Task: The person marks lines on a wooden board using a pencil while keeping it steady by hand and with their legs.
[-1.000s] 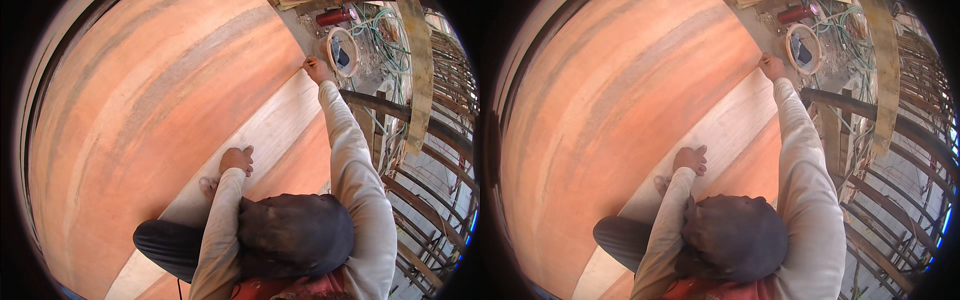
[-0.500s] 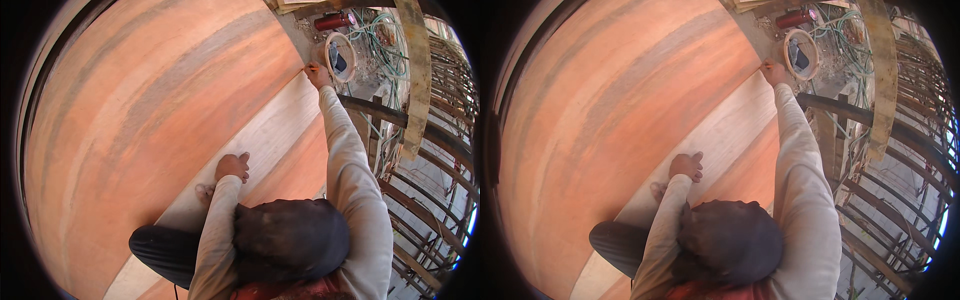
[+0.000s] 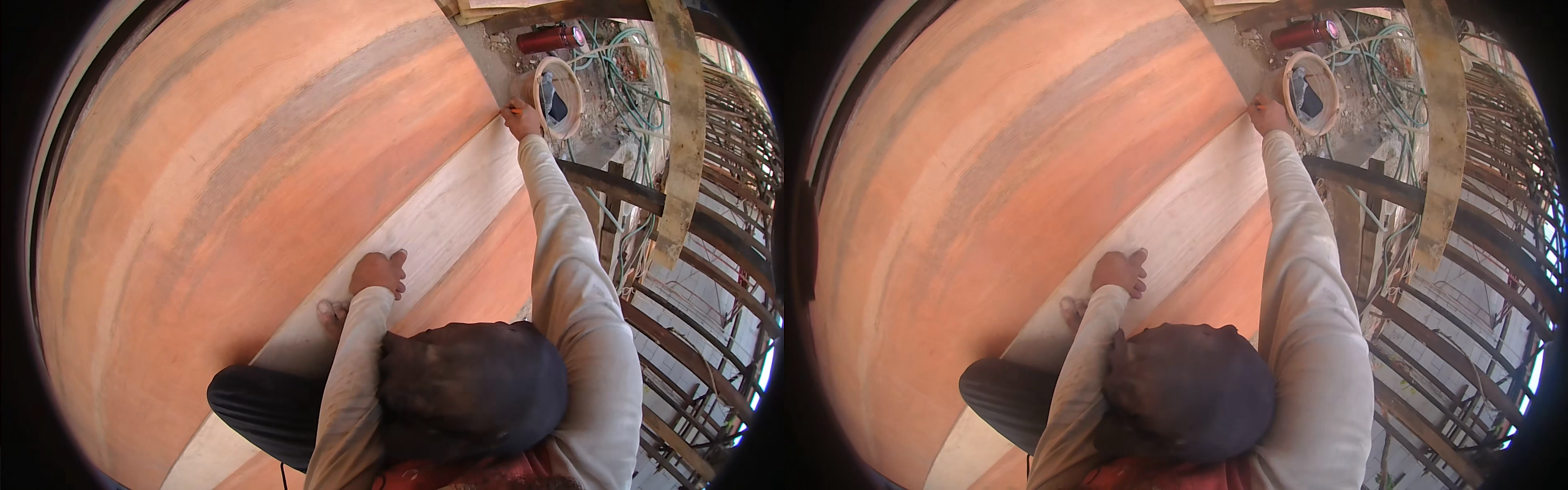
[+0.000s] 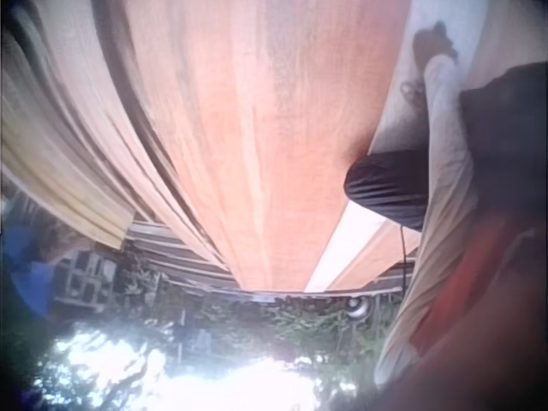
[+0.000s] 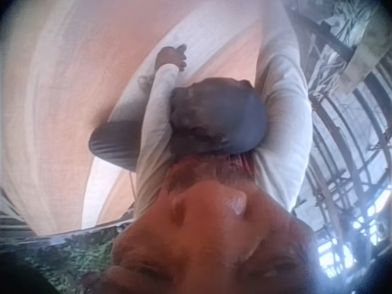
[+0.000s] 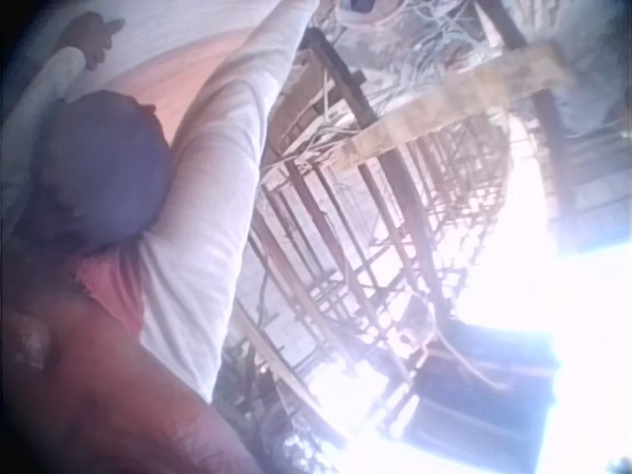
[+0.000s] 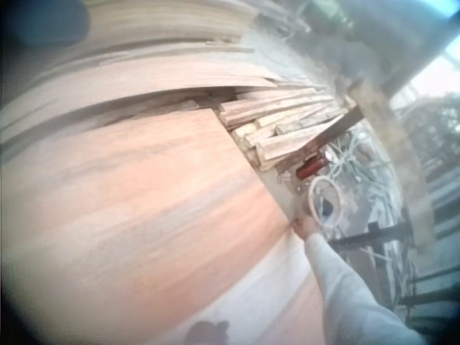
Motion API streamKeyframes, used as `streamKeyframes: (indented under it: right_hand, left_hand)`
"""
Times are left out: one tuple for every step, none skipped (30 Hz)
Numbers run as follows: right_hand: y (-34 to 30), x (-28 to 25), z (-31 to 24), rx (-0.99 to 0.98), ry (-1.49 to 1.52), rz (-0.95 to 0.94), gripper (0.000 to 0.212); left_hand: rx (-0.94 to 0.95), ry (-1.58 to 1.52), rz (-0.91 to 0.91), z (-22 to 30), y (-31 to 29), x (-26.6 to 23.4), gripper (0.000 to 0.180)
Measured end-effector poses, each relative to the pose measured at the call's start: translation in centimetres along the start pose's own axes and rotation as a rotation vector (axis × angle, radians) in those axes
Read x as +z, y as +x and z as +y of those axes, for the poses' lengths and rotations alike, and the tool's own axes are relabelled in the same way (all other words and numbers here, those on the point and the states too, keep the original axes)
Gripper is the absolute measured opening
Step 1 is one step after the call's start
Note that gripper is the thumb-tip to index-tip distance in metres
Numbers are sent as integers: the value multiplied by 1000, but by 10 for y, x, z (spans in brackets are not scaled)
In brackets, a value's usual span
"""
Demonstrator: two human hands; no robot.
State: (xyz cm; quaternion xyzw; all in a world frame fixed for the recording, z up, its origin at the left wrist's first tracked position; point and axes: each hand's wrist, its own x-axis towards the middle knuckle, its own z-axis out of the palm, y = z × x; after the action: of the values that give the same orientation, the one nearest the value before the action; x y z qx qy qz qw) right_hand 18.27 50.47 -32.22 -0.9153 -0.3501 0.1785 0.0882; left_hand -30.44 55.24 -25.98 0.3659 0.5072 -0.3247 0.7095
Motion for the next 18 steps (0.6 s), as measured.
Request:
streamKeyframes:
  right_hand:
    - [-3,7,-1,-8,-101,77,23]
    - [-4,6,0,-19,-98,83,23]
    - [-17,20,-21,115,160,45,23]
    - [-26,20,-23,266,390,23,22]
    - [-28,19,-27,234,470,23,20]
    - [-29,17,-29,240,467,23,20]
    - [-28,16,-32,225,438,23,20]
    - [-26,15,-35,210,410,22,20]
    - [-18,6,-29,223,340,-10,20]
    - [-15,1,-25,231,337,-5,20]
    - [-12,-4,-22,218,324,-10,20]
    - [-14,-7,-18,205,311,-18,20]
    - [-21,0,-30,211,378,-36,18]
    - [-31,5,-43,212,386,-47,18]
    - [-44,10,-60,211,448,-97,16]
    - [-59,11,-76,212,504,-140,15]
    - [-83,15,-110,184,484,-161,14]
    - [-95,18,-95,188,563,-134,13]
  left_hand:
    - [1,8,3,3,0,-3,52]
    - [10,3,12,7,-1,-5,52]
    - [-18,-2,43,1,-3,-10,52]
    - [-31,5,45,-1,-5,-9,52]
    - [-38,2,47,-2,-6,-10,52]
    - [-23,-2,47,0,-9,-11,51]
    - [-8,-6,47,1,-10,-11,51]
    - [-13,-3,43,0,-9,-11,51]
    - [-6,-5,37,3,-9,-9,51]
    - [-5,-8,33,4,-8,-7,51]
    - [-3,-1,25,4,-6,-5,51]
    - [10,-6,23,3,-1,-1,51]
    - [12,-19,37,0,-1,-3,52]
    - [1,-21,44,-2,-2,-5,52]
    - [-2,-25,51,-2,-5,-8,52]
    - [2,-26,50,-2,-5,-9,52]
    - [-12,-35,60,-6,-4,-11,52]
    - [16,-14,36,2,-4,-4,51]
